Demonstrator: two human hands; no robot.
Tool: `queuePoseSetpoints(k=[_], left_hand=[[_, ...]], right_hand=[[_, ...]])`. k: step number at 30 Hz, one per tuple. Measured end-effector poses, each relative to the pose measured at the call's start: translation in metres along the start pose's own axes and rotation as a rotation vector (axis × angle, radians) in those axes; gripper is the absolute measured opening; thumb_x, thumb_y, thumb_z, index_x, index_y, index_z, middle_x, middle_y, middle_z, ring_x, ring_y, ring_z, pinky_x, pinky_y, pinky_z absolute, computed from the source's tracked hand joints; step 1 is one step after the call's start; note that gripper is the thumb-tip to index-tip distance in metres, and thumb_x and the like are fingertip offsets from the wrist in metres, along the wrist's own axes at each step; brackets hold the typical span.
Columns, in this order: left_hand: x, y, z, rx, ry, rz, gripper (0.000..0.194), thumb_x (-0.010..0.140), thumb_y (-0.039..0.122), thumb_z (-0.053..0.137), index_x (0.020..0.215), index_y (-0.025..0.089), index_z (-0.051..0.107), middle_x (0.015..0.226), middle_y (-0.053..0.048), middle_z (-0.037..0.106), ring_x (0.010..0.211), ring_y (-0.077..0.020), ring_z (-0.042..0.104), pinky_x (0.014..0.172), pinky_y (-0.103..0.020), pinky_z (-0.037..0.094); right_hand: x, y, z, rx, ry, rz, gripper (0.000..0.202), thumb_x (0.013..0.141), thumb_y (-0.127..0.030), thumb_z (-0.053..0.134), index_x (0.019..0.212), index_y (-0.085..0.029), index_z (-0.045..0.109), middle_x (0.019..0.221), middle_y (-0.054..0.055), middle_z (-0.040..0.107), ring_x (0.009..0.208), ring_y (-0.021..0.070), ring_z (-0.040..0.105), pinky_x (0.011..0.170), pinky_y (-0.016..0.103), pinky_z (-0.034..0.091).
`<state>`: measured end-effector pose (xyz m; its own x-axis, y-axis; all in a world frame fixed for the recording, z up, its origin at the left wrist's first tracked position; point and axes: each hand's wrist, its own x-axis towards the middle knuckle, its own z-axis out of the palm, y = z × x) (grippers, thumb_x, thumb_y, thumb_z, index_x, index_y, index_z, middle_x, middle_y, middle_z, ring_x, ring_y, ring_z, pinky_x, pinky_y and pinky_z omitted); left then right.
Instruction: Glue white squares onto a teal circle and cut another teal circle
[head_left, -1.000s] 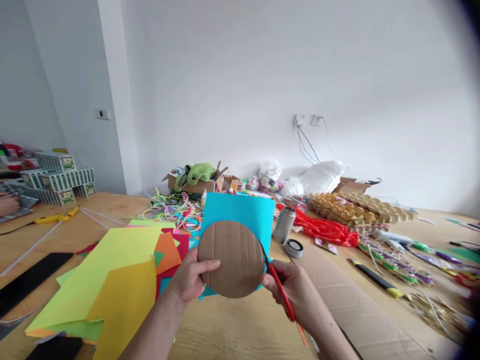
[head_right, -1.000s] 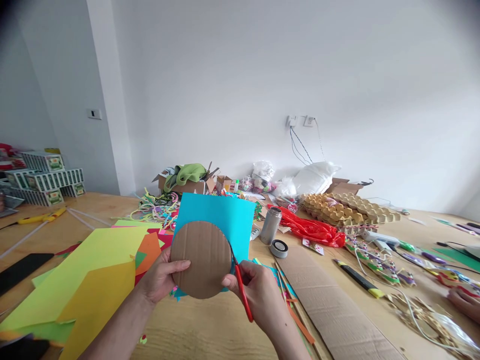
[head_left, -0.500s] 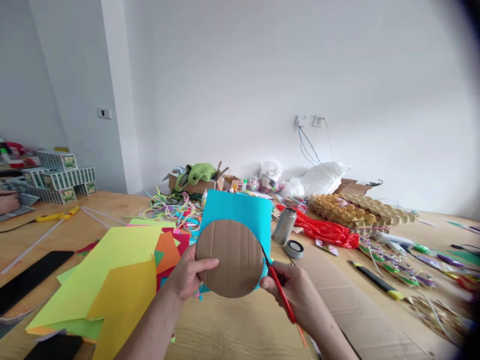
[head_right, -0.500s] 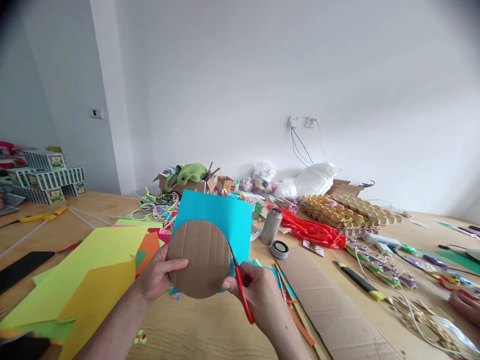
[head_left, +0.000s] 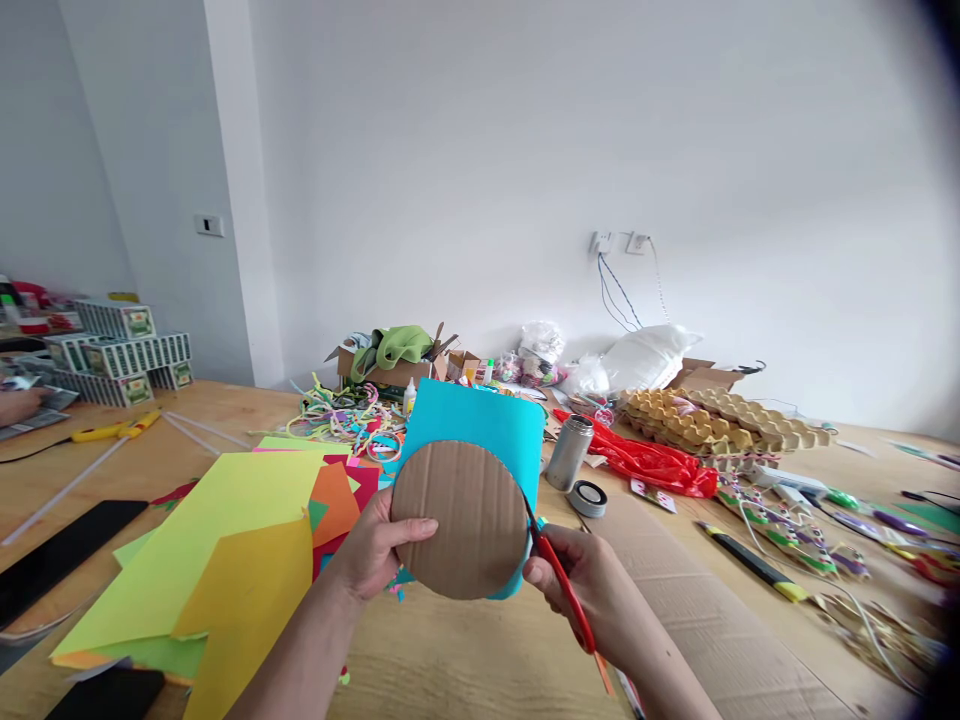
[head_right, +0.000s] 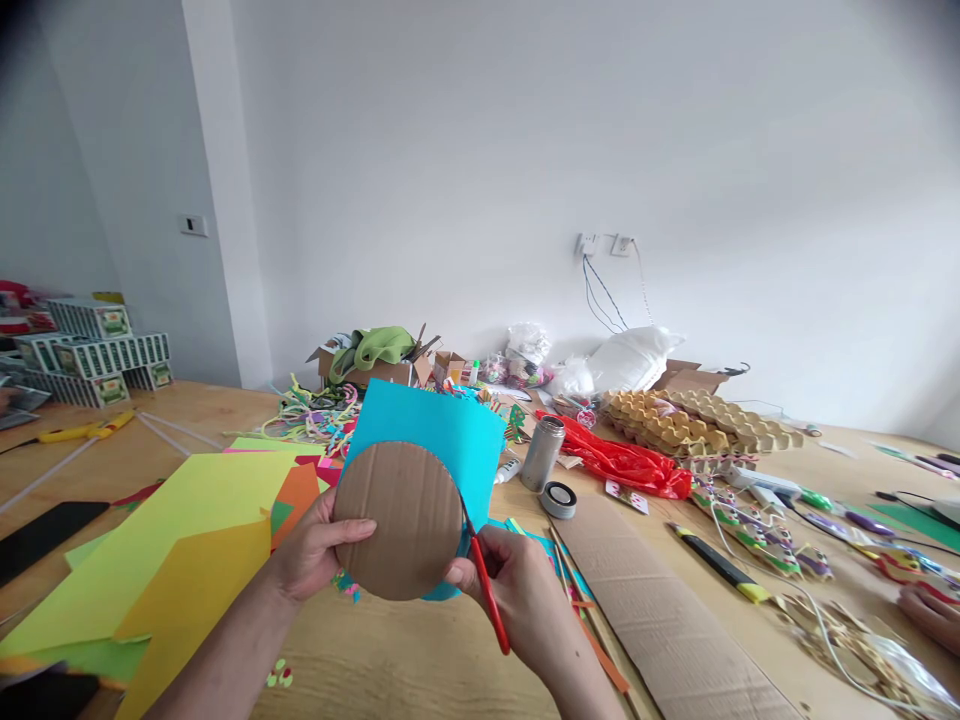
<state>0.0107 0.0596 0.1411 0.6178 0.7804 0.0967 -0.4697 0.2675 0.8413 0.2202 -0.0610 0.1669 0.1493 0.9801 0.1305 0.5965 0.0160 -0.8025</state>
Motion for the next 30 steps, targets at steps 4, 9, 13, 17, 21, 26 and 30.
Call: queuePoseSetpoints(k=[4, 9, 13, 17, 21, 26, 30], left_hand=[[-0.0004, 0.0000, -0.0002, 0.009, -0.015, -0.005, 0.042, 0.058, 0.021, 0.081, 0.098, 0.014, 0.071, 0.090, -0.010, 0.073, 0.088, -0.0282, 0.066, 0.073, -0.033, 0.051], [-0.0005, -0.0011, -0.0022, 0.027, -0.037, -0.003, 0.044, 0.060, 0.022, 0.080, 0.102, 0.014, 0.070, 0.092, -0.011, 0.072, 0.089, -0.0282, 0.066, 0.073, -0.033, 0.051], [0.0007, -0.0017, -0.0039, 0.026, -0.045, -0.003, 0.050, 0.059, 0.022, 0.080, 0.106, 0.012, 0.068, 0.092, -0.011, 0.072, 0.091, -0.0290, 0.065, 0.075, -0.034, 0.050], [0.0009, -0.0014, -0.0041, 0.029, -0.054, 0.002, 0.051, 0.059, 0.022, 0.080, 0.108, 0.012, 0.068, 0.093, -0.011, 0.072, 0.092, -0.0289, 0.065, 0.076, -0.034, 0.050], [0.0002, -0.0011, -0.0041, 0.031, -0.060, 0.002, 0.049, 0.060, 0.022, 0.080, 0.106, 0.013, 0.068, 0.092, -0.010, 0.072, 0.090, -0.0280, 0.066, 0.075, -0.034, 0.050], [0.0001, -0.0017, -0.0045, 0.031, -0.071, 0.002, 0.047, 0.059, 0.022, 0.080, 0.104, 0.013, 0.069, 0.091, -0.010, 0.073, 0.088, -0.0273, 0.066, 0.073, -0.033, 0.050], [0.0005, -0.0015, -0.0040, 0.034, -0.076, -0.002, 0.046, 0.058, 0.021, 0.080, 0.102, 0.013, 0.070, 0.091, -0.010, 0.073, 0.087, -0.0269, 0.066, 0.073, -0.032, 0.050]], right_hand=[[-0.0003, 0.0000, 0.0001, -0.020, 0.006, 0.001, 0.061, 0.068, -0.079, 0.052, 0.063, -0.019, 0.049, 0.054, -0.004, 0.036, 0.052, 0.0101, 0.030, 0.045, 0.023, 0.025], [-0.0008, -0.0037, -0.0005, -0.035, -0.020, 0.002, 0.062, 0.068, -0.081, 0.050, 0.064, -0.018, 0.050, 0.055, -0.005, 0.034, 0.052, 0.0099, 0.028, 0.045, 0.023, 0.023], [-0.0002, -0.0029, -0.0007, -0.046, 0.003, 0.006, 0.063, 0.065, -0.081, 0.053, 0.063, -0.018, 0.049, 0.055, -0.005, 0.032, 0.053, 0.0099, 0.027, 0.045, 0.023, 0.022], [0.0010, 0.0005, 0.0002, -0.062, 0.027, 0.020, 0.065, 0.062, -0.083, 0.054, 0.064, -0.018, 0.051, 0.057, -0.004, 0.032, 0.054, 0.0103, 0.026, 0.046, 0.023, 0.022], [0.0013, 0.0029, 0.0010, -0.057, 0.019, 0.027, 0.066, 0.062, -0.084, 0.051, 0.064, -0.018, 0.051, 0.057, -0.004, 0.032, 0.054, 0.0105, 0.026, 0.046, 0.024, 0.021], [0.0012, 0.0034, 0.0001, -0.036, -0.007, -0.001, 0.066, 0.065, -0.084, 0.048, 0.064, -0.018, 0.050, 0.057, -0.004, 0.032, 0.054, 0.0103, 0.027, 0.046, 0.024, 0.022], [0.0009, 0.0021, -0.0003, -0.023, -0.017, -0.017, 0.066, 0.064, -0.084, 0.050, 0.065, -0.018, 0.051, 0.058, -0.004, 0.034, 0.054, 0.0104, 0.027, 0.046, 0.023, 0.023]])
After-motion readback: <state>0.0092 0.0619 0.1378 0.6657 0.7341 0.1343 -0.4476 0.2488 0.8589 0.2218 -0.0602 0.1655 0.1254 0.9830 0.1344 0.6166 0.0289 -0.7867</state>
